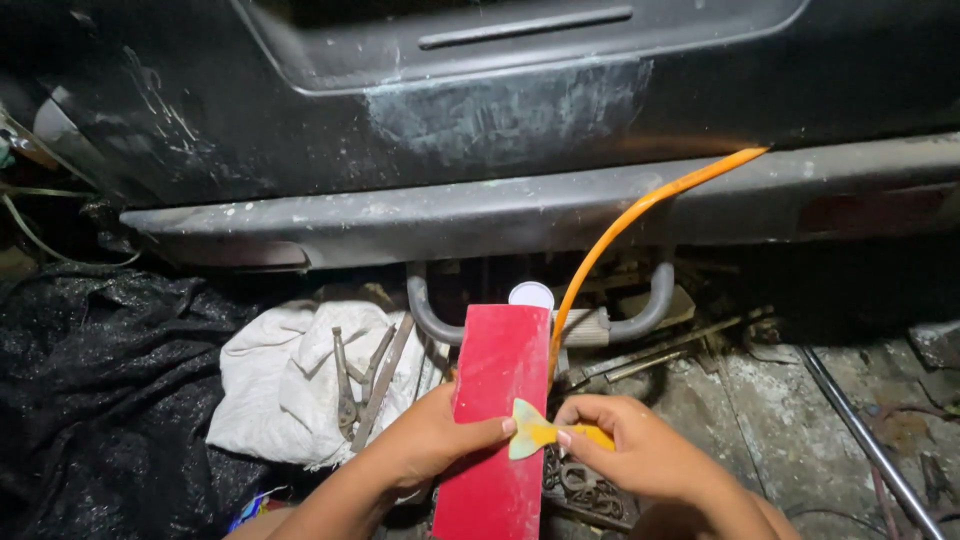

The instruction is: The person scrapes a red rectangular object with a yellow scraper, removing white residue. They then use the scraper to clean a section of the black car bumper above them.

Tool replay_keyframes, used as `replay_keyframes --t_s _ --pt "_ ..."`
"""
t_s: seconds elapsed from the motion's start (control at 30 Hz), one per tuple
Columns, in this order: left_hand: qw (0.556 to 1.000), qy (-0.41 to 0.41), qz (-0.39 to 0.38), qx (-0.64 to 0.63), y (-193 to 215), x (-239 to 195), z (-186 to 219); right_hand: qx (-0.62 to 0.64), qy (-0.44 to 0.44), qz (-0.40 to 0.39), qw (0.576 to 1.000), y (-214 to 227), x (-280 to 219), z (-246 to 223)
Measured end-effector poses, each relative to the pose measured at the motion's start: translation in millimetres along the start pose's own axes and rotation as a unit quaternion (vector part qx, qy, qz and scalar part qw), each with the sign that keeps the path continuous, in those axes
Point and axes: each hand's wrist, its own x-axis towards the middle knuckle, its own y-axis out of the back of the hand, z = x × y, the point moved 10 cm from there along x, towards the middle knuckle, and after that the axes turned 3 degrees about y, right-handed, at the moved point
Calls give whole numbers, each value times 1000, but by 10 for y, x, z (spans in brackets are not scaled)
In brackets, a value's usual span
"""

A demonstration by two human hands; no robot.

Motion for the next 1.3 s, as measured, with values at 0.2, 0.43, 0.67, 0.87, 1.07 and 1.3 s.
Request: replay_keyframes --t_s 0.2,0.43,0.67,0.87,1.07,1.3 --pt "1000 -8 -16 -6 -36 61 -59 28 -36 18 999 41 -37 89" --pt "998 4 -31 -62 -124 3 -44 22 -35 28 999 92 -74 79" --pt "999 6 -1 -54 -102 21 -62 26 -53 32 998 105 -117 17" --pt "999 12 0 -36 -112 25 -74 0 -60 46 997 135 -127 13" --pt "999 5 8 -35 -103 31 -71 -8 -46 60 997 167 -143 -14" --pt "998 15 -3 -58 -115 24 -93 27 -51 70 996 208 -157 -44"
